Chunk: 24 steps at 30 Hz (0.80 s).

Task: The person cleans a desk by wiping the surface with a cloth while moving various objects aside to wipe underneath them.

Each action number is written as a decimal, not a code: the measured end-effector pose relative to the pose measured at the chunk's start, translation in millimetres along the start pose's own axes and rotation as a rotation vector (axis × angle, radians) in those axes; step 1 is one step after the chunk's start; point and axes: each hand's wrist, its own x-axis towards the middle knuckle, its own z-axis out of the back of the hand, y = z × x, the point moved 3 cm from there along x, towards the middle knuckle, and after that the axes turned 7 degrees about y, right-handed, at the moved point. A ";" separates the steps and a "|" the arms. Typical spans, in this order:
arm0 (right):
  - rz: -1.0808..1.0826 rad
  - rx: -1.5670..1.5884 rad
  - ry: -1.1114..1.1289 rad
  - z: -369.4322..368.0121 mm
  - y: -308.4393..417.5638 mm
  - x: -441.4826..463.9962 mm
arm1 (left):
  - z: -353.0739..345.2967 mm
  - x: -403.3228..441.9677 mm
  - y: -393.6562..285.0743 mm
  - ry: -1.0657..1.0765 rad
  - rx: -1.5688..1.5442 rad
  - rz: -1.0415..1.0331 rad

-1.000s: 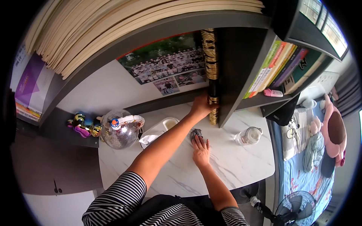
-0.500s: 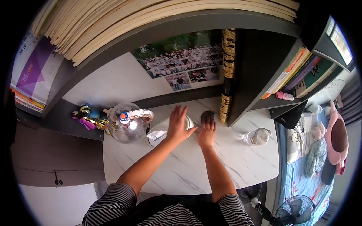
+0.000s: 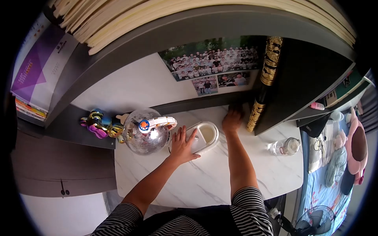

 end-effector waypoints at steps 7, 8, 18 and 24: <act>-0.054 0.136 0.091 7.0 0.2 -4.9 | 5.6 -24.2 -4.6 -0.060 0.004 -0.095; -0.026 0.107 0.039 8.2 4.2 -6.6 | 4.5 -30.4 -5.1 -0.061 0.012 -0.100; 0.505 0.355 0.194 28.3 48.1 -52.0 | 3.0 -92.4 7.2 -0.054 0.025 -0.046; 0.715 0.426 0.235 53.5 66.4 -112.4 | -4.0 -131.5 17.1 -0.062 0.002 0.043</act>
